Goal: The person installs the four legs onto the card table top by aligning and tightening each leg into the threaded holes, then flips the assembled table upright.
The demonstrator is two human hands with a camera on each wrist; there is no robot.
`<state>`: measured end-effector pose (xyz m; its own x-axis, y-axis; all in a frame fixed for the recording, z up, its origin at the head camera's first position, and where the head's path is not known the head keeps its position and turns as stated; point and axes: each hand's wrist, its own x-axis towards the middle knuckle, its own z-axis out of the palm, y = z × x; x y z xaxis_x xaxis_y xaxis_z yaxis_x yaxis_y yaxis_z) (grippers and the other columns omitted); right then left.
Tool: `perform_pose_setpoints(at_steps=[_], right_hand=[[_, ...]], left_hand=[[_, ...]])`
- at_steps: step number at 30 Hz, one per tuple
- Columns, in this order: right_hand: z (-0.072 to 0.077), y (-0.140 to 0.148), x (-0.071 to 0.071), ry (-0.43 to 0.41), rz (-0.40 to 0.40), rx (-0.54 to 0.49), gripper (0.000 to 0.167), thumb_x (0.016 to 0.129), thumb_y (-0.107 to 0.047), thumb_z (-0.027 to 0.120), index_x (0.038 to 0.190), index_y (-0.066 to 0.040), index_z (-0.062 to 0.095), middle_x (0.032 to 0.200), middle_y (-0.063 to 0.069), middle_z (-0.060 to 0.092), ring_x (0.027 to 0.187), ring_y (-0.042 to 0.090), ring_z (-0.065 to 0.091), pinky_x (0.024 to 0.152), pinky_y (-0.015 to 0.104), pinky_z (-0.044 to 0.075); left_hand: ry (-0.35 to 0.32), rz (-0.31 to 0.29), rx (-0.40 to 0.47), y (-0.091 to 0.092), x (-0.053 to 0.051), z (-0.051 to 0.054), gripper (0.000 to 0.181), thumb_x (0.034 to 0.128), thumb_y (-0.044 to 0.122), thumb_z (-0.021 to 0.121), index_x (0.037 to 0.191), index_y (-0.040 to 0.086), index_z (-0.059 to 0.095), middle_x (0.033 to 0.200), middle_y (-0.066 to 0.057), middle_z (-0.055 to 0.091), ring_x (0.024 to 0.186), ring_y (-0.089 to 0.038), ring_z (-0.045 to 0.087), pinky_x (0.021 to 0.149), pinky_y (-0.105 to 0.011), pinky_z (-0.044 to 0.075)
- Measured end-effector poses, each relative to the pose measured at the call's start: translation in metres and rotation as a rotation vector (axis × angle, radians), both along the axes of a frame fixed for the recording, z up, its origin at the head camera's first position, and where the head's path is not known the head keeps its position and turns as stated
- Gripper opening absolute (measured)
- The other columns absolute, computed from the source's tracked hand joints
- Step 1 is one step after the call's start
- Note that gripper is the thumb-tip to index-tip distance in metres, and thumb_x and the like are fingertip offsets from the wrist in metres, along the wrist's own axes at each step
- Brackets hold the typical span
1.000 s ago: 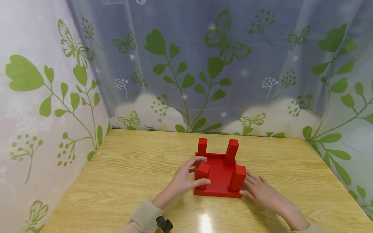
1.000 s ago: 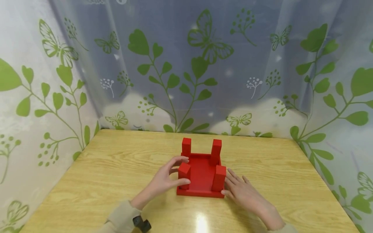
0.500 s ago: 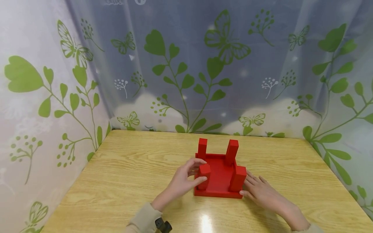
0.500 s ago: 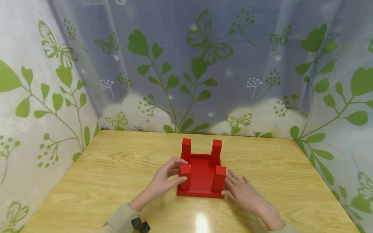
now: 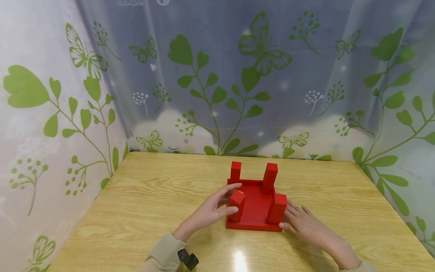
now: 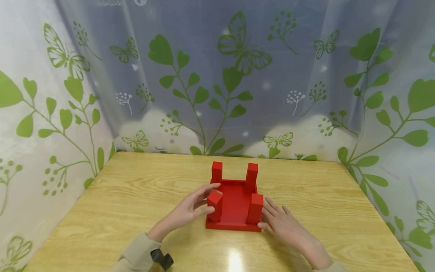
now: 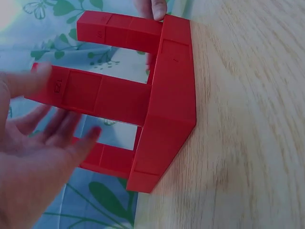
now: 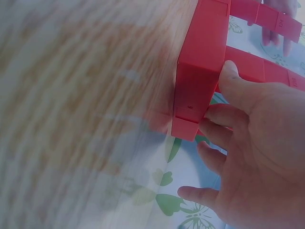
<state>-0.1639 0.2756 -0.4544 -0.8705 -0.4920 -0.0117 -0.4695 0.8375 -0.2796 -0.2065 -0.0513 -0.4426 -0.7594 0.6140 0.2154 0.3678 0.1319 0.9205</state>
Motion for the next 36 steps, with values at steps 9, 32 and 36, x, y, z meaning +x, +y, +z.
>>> perform_pose_setpoints(at_steps=[9,32,36], right_hand=[[0.0,-0.001,0.001,0.005,0.0,0.004,0.062,0.102,-0.044,0.055,0.149,-0.003,0.049,0.155,0.022,0.043,0.143,0.048,0.036,0.105,0.073,0.035],[0.002,-0.002,0.001,-0.018,-0.001,-0.004,0.062,0.102,-0.043,0.055,0.149,-0.002,0.049,0.154,0.023,0.043,0.143,0.05,0.035,0.105,0.074,0.033],[0.002,-0.001,0.001,-0.012,0.001,-0.003,0.062,0.102,-0.043,0.056,0.148,-0.002,0.049,0.154,0.023,0.043,0.142,0.05,0.036,0.104,0.074,0.034]], left_hand=[[0.103,0.315,0.007,0.016,0.01,-0.009,0.058,0.0805,0.029,0.088,0.128,0.013,0.059,0.12,0.001,0.063,0.107,-0.019,0.06,0.088,-0.038,0.058],[0.134,0.033,0.006,-0.005,-0.003,-0.008,0.042,0.0954,0.008,0.069,0.135,0.009,0.056,0.124,-0.009,0.066,0.115,-0.026,0.065,0.102,-0.045,0.053],[0.161,0.023,-0.011,-0.006,-0.005,-0.009,0.042,0.0961,0.012,0.069,0.136,0.011,0.056,0.124,-0.007,0.067,0.114,-0.023,0.066,0.101,-0.049,0.052]])
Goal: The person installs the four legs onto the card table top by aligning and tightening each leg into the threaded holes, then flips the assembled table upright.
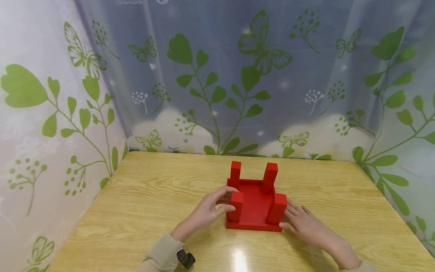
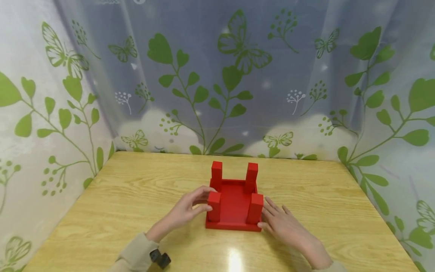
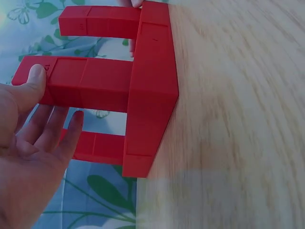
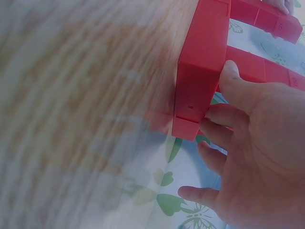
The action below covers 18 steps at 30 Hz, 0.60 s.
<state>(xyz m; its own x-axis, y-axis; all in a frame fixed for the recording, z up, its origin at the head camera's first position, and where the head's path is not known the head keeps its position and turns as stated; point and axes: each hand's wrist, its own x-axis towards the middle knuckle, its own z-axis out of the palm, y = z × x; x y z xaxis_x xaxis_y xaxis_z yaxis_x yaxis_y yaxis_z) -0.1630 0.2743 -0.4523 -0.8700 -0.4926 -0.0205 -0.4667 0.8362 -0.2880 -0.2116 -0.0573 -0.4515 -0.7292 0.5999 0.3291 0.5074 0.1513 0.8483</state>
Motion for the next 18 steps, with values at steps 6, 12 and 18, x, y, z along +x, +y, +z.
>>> perform_pose_setpoints(at_steps=[6,12,18], right_hand=[[-0.002,0.003,-0.003,-0.001,0.018,-0.03,0.063,0.102,-0.044,0.057,0.148,-0.001,0.05,0.154,0.024,0.044,0.143,0.05,0.035,0.104,0.074,0.034],[0.006,0.014,-0.01,0.0,0.016,-0.141,0.064,0.099,-0.036,0.064,0.148,0.003,0.049,0.153,0.031,0.04,0.138,0.052,0.04,0.104,0.068,0.04],[0.011,0.022,-0.026,0.012,-0.099,-0.366,0.052,0.103,-0.027,0.06,0.15,-0.008,0.05,0.146,0.017,0.055,0.128,0.041,0.058,0.098,0.055,0.052]], left_hand=[[-0.094,0.021,-0.025,-0.004,-0.003,0.002,0.044,0.0968,0.022,0.071,0.139,0.022,0.058,0.132,0.005,0.064,0.118,-0.015,0.063,0.106,-0.04,0.05],[-0.177,-0.012,0.07,-0.004,-0.007,0.01,0.037,0.1075,0.021,0.052,0.143,0.012,0.056,0.142,-0.002,0.06,0.129,-0.019,0.058,0.11,-0.043,0.047],[-0.263,0.058,0.19,-0.006,-0.016,0.021,0.041,0.1102,0.024,0.045,0.142,0.0,0.055,0.139,-0.015,0.061,0.127,-0.033,0.059,0.109,-0.058,0.043]])
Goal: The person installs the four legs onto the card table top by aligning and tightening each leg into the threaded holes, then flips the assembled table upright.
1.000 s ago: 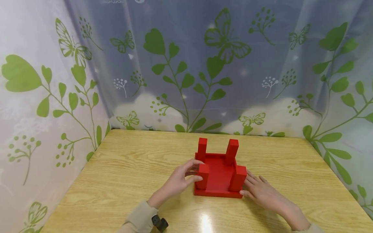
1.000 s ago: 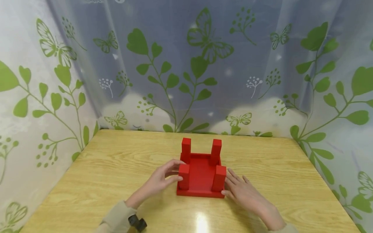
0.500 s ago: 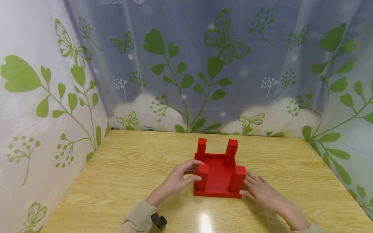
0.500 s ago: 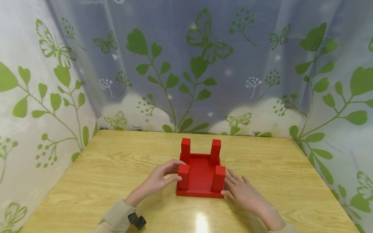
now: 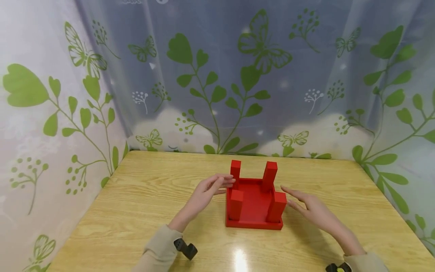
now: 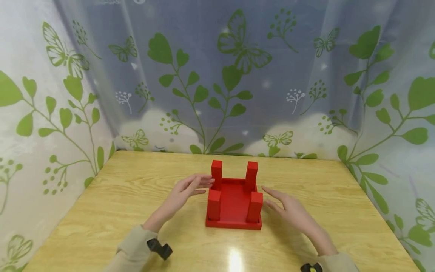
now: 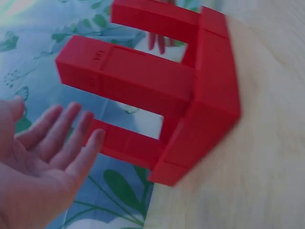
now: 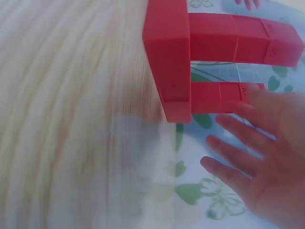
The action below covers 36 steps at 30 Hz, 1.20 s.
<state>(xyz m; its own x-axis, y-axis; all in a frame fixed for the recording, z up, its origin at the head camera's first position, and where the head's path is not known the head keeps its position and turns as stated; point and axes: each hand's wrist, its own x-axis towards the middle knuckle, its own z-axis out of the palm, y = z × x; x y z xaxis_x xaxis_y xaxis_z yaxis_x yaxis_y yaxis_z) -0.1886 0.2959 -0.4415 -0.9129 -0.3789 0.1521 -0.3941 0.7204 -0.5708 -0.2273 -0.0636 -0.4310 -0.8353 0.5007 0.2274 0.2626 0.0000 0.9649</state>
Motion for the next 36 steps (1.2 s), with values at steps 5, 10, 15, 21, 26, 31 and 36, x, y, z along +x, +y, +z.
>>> perform_pose_setpoints(at_steps=[5,10,15,21,26,31,36], right_hand=[[-0.002,-0.001,-0.023,-0.144,-0.07,-0.344,0.046,0.107,-0.022,0.052,0.147,0.0,0.05,0.141,0.024,0.058,0.119,0.039,0.063,0.084,0.042,0.061],[-0.005,-0.004,-0.038,-0.354,-0.165,-0.556,0.051,0.109,-0.023,0.048,0.15,0.007,0.042,0.142,0.032,0.052,0.112,0.033,0.069,0.082,0.043,0.062],[-0.013,-0.01,-0.043,-0.459,-0.207,-0.521,0.051,0.109,-0.021,0.047,0.15,0.01,0.039,0.141,0.033,0.052,0.092,0.022,0.07,0.074,0.042,0.063],[-0.022,-0.018,-0.042,-0.516,-0.24,-0.498,0.05,0.108,-0.017,0.047,0.147,0.013,0.04,0.119,0.027,0.067,0.074,0.019,0.07,0.065,0.042,0.063],[-0.023,-0.022,-0.038,-0.516,-0.22,-0.48,0.05,0.102,-0.008,0.046,0.147,0.015,0.039,0.108,0.025,0.07,0.061,0.023,0.068,0.061,0.041,0.062],[-0.024,-0.029,-0.032,-0.505,-0.215,-0.45,0.054,0.098,-0.005,0.047,0.148,0.013,0.039,0.119,0.028,0.066,0.056,0.027,0.066,0.058,0.042,0.061],[-0.024,-0.03,-0.031,-0.51,-0.17,-0.452,0.055,0.098,-0.003,0.05,0.148,0.015,0.036,0.122,0.029,0.063,0.059,0.024,0.066,0.059,0.042,0.062]], left_hand=[[-0.159,0.095,0.04,0.001,-0.009,0.003,0.044,0.1093,0.028,0.047,0.142,0.0,0.055,0.138,-0.019,0.061,0.127,-0.041,0.058,0.105,-0.048,0.05],[-0.277,0.184,0.059,0.005,-0.016,-0.003,0.042,0.1083,0.02,0.05,0.14,-0.007,0.054,0.137,-0.027,0.059,0.127,-0.046,0.056,0.099,-0.043,0.054],[-0.364,0.241,0.027,0.008,-0.019,-0.017,0.038,0.1077,0.011,0.049,0.138,-0.013,0.053,0.136,-0.032,0.058,0.124,-0.044,0.06,0.098,-0.049,0.053],[-0.42,0.247,-0.02,0.01,-0.018,-0.03,0.038,0.1083,0.006,0.043,0.138,-0.017,0.05,0.135,-0.033,0.058,0.118,-0.044,0.063,0.09,-0.046,0.058],[-0.487,0.241,-0.054,0.016,-0.014,-0.037,0.037,0.1079,0.007,0.045,0.137,-0.015,0.051,0.126,-0.028,0.063,0.101,-0.03,0.069,0.081,-0.039,0.062],[-0.436,0.238,-0.146,0.021,-0.009,-0.042,0.038,0.104,0.004,0.053,0.137,-0.014,0.052,0.117,-0.022,0.066,0.09,-0.019,0.067,0.076,-0.037,0.063],[-0.339,0.245,-0.203,0.027,-0.004,-0.043,0.045,0.0955,0.0,0.065,0.137,-0.015,0.053,0.123,-0.027,0.065,0.094,-0.026,0.07,0.078,-0.041,0.062]])
